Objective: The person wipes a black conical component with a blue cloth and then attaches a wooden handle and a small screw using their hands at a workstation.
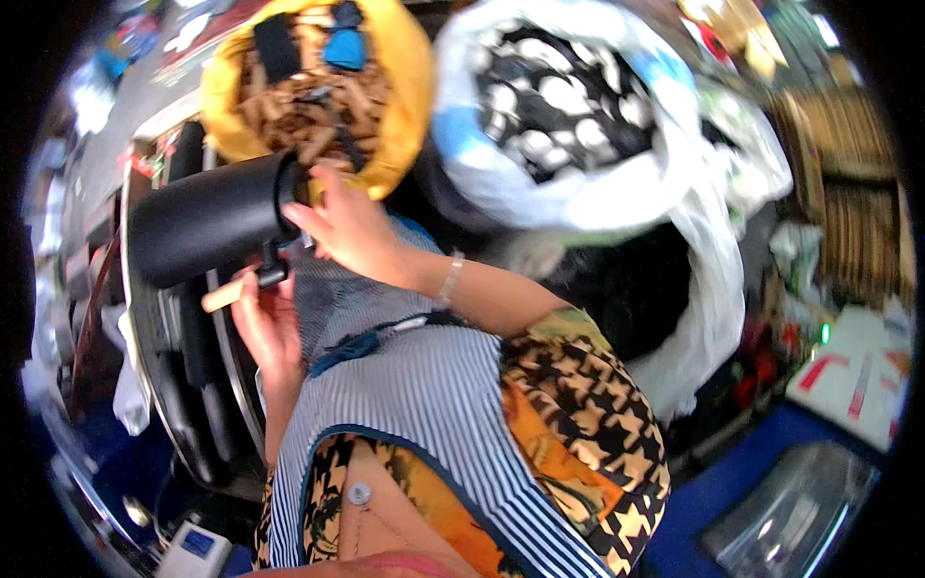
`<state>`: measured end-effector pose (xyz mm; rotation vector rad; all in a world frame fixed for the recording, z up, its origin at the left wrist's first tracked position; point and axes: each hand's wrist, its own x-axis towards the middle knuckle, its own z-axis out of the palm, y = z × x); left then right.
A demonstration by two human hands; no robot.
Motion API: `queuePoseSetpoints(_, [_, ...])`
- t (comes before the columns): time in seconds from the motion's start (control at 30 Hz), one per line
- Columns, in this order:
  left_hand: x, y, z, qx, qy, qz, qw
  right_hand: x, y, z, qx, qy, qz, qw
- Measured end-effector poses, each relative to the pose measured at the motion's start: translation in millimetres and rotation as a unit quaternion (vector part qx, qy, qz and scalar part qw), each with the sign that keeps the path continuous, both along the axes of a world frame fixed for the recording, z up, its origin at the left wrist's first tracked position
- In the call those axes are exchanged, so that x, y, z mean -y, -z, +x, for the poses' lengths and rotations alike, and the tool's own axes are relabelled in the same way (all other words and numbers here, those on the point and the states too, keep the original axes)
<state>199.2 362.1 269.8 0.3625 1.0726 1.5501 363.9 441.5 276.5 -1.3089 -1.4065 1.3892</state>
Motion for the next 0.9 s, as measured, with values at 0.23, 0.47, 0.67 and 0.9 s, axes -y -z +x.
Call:
queuePoseSetpoints(0.23, [-10.0,-1.5,-30.7,-0.453,0.143,0.086,0.876,38.0,43.8,54.1,-0.35,-0.071,-0.302,0.884])
queuePoseSetpoints(0.47, [12.4,-11.0,-37.9,-0.483,0.09,0.055,0.869,120.2,139.0,256.1,0.564,-0.029,-0.201,0.8])
queuePoseSetpoints(0.67, [20.1,14.7,-41.5,-0.454,0.181,0.04,0.872,222.3,272.4,398.7,0.047,0.563,-0.485,0.667])
queuePoseSetpoints(0.9, [16.9,35.5,-54.3,-0.629,0.268,0.067,0.727,216.9,296.8,405.4,-0.152,0.684,-0.344,0.626])
